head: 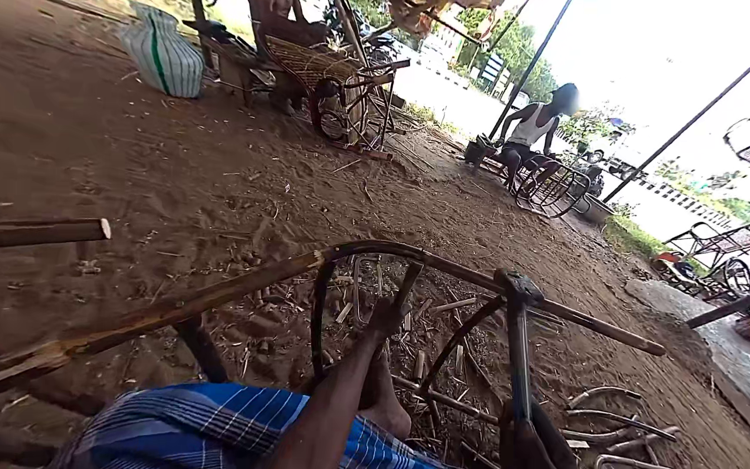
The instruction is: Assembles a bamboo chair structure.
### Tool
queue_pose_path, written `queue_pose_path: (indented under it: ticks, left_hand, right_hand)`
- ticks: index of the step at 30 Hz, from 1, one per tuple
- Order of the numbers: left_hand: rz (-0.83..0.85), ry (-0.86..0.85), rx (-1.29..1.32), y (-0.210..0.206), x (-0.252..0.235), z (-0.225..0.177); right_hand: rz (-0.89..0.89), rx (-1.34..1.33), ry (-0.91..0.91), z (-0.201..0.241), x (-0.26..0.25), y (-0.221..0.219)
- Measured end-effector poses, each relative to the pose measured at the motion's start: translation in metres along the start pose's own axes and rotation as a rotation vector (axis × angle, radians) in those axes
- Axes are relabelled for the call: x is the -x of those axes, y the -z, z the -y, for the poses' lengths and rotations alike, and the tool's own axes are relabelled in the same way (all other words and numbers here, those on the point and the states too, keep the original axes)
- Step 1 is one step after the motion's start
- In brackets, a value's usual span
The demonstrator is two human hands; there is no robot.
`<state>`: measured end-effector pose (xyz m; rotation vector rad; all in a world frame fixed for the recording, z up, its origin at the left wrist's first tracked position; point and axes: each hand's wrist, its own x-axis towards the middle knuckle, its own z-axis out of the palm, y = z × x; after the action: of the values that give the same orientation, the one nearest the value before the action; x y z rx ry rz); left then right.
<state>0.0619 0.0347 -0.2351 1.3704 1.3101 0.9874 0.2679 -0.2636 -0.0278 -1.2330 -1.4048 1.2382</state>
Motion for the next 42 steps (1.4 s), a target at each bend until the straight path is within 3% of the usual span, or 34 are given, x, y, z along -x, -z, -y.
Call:
queue_pose_path:
  ticks: [3,5,7,8,10,11,13,17,19,20,22,24,25,26,29,31,32,34,35,36,38,40,42]
  left_hand:
    - [0.019,0.02,-0.018,0.001,0.003,-0.001]
    - [0.018,0.073,-0.053,0.005,0.004,-0.005]
    - [0.013,0.102,-0.04,0.005,0.007,-0.008]
    - [0.007,0.095,-0.033,0.003,0.007,-0.007]
    - [0.007,0.097,-0.018,0.001,0.01,-0.007]
    - [0.01,0.117,-0.011,-0.001,0.013,-0.007]
    - [0.017,0.12,-0.008,0.002,0.011,-0.013]
    - [0.019,0.098,0.046,-0.001,0.013,-0.012]
    - [0.019,0.095,0.057,0.0,0.011,-0.014]
    - [0.017,0.084,0.052,0.001,0.011,-0.013]
    - [0.015,0.054,0.042,0.0,0.02,-0.019]
    - [0.052,0.064,0.016,0.006,0.037,-0.041]
    - [0.095,0.069,0.026,0.018,0.038,-0.065]
    - [0.121,0.086,0.023,0.021,0.041,-0.07]
    - [0.064,0.047,-0.007,-0.003,0.016,-0.015]
    - [0.045,0.051,-0.011,-0.004,0.009,-0.009]
    - [0.037,0.046,-0.017,-0.002,0.009,-0.009]
    - [0.029,0.031,-0.032,-0.005,0.013,-0.013]
    - [0.037,0.044,-0.048,-0.003,0.019,-0.014]
    - [0.037,0.039,-0.052,0.002,0.018,-0.019]
    - [0.019,0.018,-0.034,0.01,0.01,-0.027]
    - [0.034,0.024,-0.013,0.002,0.016,-0.014]
    - [0.04,0.008,0.012,0.001,0.011,-0.015]
  right_hand:
    - [-0.054,-0.078,-0.003,0.023,-0.03,-0.018]
    - [-0.074,-0.094,0.175,0.037,-0.044,-0.032]
    - [-0.114,0.038,0.339,0.032,-0.06,-0.039]
    - [-0.125,0.175,0.329,0.021,-0.069,-0.038]
    - [-0.027,0.424,0.001,0.007,-0.084,-0.029]
    - [0.04,0.427,-0.158,0.012,-0.086,-0.027]
    - [0.078,0.231,-0.198,0.047,-0.076,-0.031]
    - [0.053,-0.123,0.42,0.11,-0.045,-0.036]
    - [-0.079,-0.111,0.623,0.091,-0.058,-0.038]
    - [-0.138,-0.03,0.563,0.06,-0.066,-0.036]
    - [-0.07,0.178,0.082,0.015,-0.074,-0.02]
    - [-0.047,0.057,-0.294,0.028,-0.072,-0.022]
    - [-0.045,-0.04,-0.283,0.051,-0.073,-0.023]
    - [-0.041,-0.119,-0.165,0.072,-0.063,-0.023]
    - [-0.02,-0.222,0.438,0.119,-0.044,-0.015]
    - [-0.086,-0.161,0.649,0.095,-0.055,-0.018]
    - [-0.143,-0.063,0.571,0.061,-0.061,-0.022]
    - [-0.07,0.174,0.055,0.015,-0.066,-0.012]
    - [-0.036,0.186,-0.18,0.016,-0.064,-0.013]
    - [-0.035,0.162,-0.281,0.034,-0.063,-0.015]
    - [-0.07,0.041,-0.078,0.087,-0.055,-0.015]
    - [-0.043,-0.102,0.326,0.124,-0.037,-0.009]
    - [-0.059,-0.171,0.736,0.13,-0.049,-0.012]
